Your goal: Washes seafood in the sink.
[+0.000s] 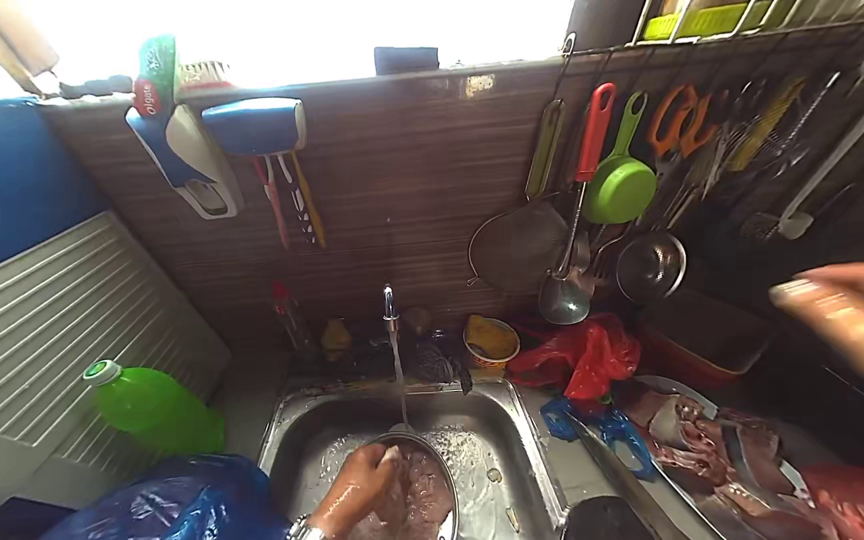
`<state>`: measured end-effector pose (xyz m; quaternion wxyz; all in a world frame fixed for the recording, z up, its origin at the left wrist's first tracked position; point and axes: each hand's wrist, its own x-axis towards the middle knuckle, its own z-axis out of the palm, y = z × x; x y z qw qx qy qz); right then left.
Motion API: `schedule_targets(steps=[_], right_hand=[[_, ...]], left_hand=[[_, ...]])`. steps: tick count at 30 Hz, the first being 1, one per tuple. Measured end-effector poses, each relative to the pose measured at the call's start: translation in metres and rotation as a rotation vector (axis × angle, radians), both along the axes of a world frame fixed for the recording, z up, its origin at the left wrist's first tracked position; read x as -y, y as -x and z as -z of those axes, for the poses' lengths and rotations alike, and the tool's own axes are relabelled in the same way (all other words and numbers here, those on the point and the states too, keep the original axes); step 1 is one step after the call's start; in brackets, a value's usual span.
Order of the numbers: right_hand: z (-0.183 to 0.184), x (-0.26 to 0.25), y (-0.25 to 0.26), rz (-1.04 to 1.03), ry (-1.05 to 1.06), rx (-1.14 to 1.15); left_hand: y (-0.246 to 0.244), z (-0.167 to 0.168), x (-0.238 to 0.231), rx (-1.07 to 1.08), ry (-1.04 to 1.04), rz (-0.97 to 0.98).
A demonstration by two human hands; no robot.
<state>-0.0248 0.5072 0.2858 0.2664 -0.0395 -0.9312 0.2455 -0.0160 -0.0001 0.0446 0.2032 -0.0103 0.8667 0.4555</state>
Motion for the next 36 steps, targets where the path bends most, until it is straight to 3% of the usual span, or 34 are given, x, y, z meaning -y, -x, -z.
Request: schedule_targets(steps=[5, 8, 13, 16, 19, 21, 23, 27, 31, 33, 36], right_hand=[[0.14, 0.215, -0.016, -0.733, 0.322, 0.455], [0.206, 0.295, -0.021, -0.945, 0.429, 0.669], [0.246, 0.341, -0.025, -0.939, 0.383, 0.685], [0.246, 0.337, -0.02, -0.912, 0.243, 0.8], [0.267, 0.322, -0.01, -0.935, 0.328, 0.805], [0.261, 0.306, -0.007, -0.954, 0.352, 0.865], [0.245, 0.289, -0.004, -0.963, 0.354, 0.873], [0.198, 0.281, -0.003, -0.952, 0.647, 0.604], [0.179, 0.292, 0.004, -1.123, 0.816, 0.77], [0.19, 0.29, 0.008, -1.1, 0.857, 0.87], [0.203, 0.284, 0.003, -0.95, 1.086, 0.902]], left_hand=[[0.003, -0.089, -0.013, -0.192, -0.416, -0.118], [0.0, -0.139, -0.017, -0.317, -0.586, -0.114], [-0.015, -0.218, -0.017, -0.5, -0.751, -0.149], [-0.028, -0.256, -0.017, -0.574, -0.823, -0.203], [-0.035, -0.279, -0.014, -0.63, -0.811, -0.26], [-0.035, -0.278, -0.008, -0.56, -0.824, -0.216], [-0.03, -0.261, -0.001, -0.409, -0.835, -0.034], [-0.014, -0.202, -0.005, -0.238, -0.66, 0.187], [-0.022, -0.152, -0.015, -0.247, -0.552, 0.077], [-0.033, -0.137, -0.012, -0.268, -0.672, -0.064], [-0.048, -0.111, -0.003, -0.192, -1.023, -0.217]])
